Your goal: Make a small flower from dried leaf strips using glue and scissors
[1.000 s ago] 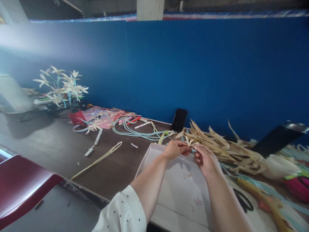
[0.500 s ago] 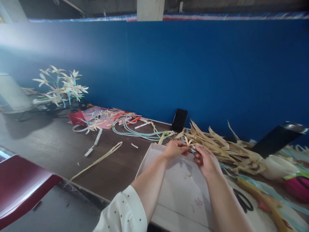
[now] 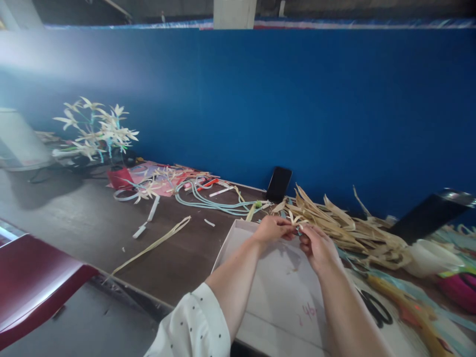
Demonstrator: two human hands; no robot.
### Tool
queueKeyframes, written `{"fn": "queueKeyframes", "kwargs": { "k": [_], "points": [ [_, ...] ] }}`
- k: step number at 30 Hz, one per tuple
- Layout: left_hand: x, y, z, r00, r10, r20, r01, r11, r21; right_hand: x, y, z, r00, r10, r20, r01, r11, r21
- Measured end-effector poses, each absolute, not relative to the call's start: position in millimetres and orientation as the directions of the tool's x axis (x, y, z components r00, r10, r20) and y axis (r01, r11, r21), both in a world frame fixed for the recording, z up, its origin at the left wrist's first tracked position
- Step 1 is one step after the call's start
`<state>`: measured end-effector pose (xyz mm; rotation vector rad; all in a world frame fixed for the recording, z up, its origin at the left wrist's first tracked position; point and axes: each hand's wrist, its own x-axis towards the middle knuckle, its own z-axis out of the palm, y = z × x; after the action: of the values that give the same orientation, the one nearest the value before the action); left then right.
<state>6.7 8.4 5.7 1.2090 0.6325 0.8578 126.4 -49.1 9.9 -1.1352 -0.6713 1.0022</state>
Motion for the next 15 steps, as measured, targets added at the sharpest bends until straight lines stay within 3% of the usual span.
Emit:
{"fn": "queueKeyframes", "kwargs": {
  "k": [15],
  "points": [
    [7.1,8.5,5.4,0.525,0.851,0.021,-0.191,0.093,0.977,126.5,-48.2,8.0,0.476,0.879,-0.037,-0.236,0.087,-0.968]
  ]
}}
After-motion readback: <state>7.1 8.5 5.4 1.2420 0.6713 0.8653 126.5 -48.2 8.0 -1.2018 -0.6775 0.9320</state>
